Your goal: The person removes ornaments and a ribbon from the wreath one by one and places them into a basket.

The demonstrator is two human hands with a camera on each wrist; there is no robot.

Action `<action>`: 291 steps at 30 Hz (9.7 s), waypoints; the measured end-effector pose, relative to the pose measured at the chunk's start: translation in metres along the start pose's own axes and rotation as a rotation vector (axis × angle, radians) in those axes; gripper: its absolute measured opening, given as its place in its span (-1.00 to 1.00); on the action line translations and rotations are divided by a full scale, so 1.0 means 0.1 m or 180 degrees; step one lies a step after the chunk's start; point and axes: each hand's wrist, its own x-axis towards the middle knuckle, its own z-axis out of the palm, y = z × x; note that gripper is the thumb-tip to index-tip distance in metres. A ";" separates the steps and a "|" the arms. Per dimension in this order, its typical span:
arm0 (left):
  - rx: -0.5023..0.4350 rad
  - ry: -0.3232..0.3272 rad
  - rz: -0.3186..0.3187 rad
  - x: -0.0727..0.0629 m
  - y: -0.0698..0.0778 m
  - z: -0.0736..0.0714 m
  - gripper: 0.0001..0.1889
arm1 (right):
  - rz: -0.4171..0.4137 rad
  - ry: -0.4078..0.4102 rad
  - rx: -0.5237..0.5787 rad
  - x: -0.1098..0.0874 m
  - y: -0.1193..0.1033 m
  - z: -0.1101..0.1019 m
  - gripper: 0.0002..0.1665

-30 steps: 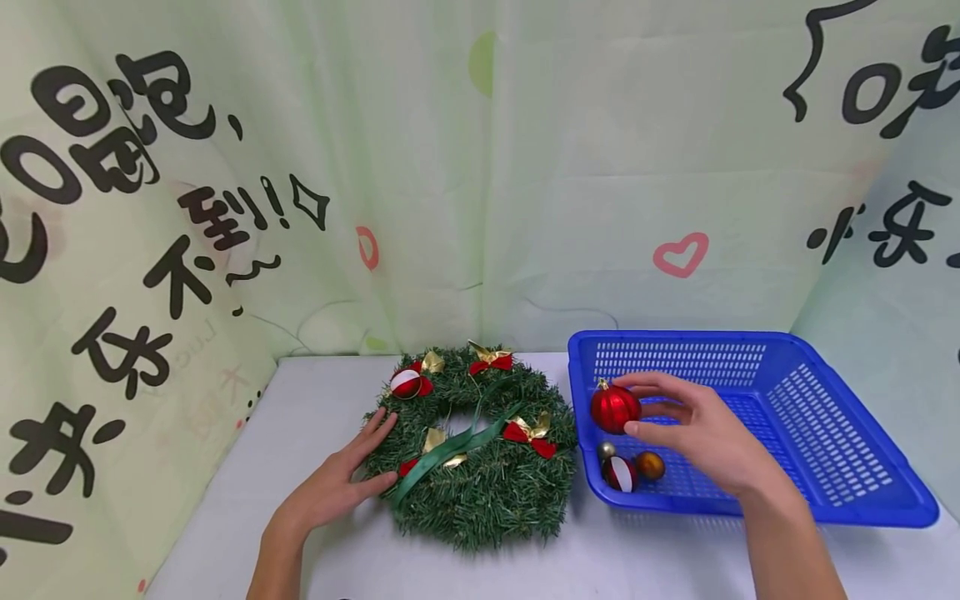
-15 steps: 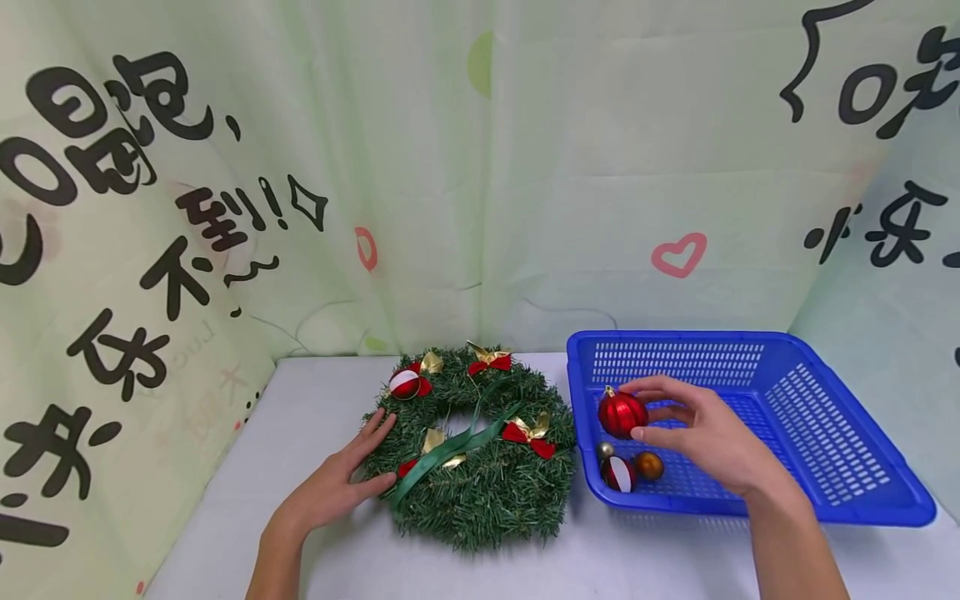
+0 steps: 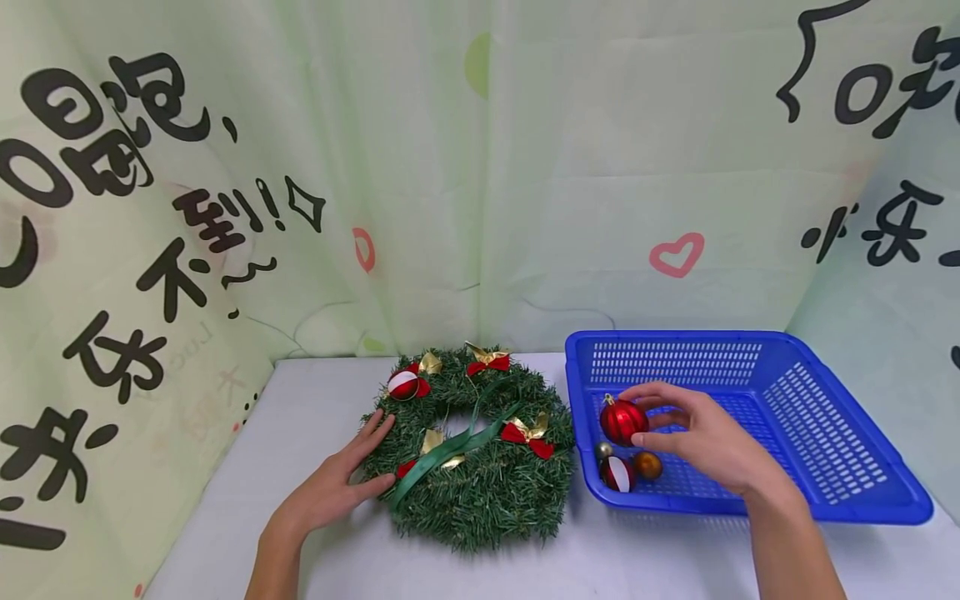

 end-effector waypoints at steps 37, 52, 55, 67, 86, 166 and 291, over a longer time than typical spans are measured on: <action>0.0013 0.0018 0.0002 0.00 0.01 0.00 -0.14 | 0.0429 0.0081 -0.0426 0.14 0.23 0.09 -0.41; -0.0007 0.0012 -0.0023 0.00 0.02 0.00 -0.12 | 0.0524 0.0102 -0.0573 0.17 0.28 0.11 -0.42; -0.0012 0.0013 -0.0025 -0.01 0.02 0.00 -0.13 | 0.0552 0.0095 -0.0637 0.18 0.28 0.11 -0.42; 0.0000 -0.0011 -0.0020 -0.01 0.02 0.00 -0.13 | 0.0579 0.0050 -0.0758 0.17 0.29 0.12 -0.44; 0.0005 -0.0012 0.0000 0.00 0.02 0.00 -0.12 | 0.0558 0.0069 -0.0808 0.17 0.31 0.12 -0.43; 0.0047 -0.0004 -0.0009 0.00 -0.01 0.00 -0.14 | -0.0650 0.0936 0.0133 0.22 -0.16 0.38 -0.32; 0.0068 0.0025 0.0010 0.03 0.00 0.01 -0.14 | -0.0394 -0.0899 -0.0434 1.87 -1.39 1.86 -0.52</action>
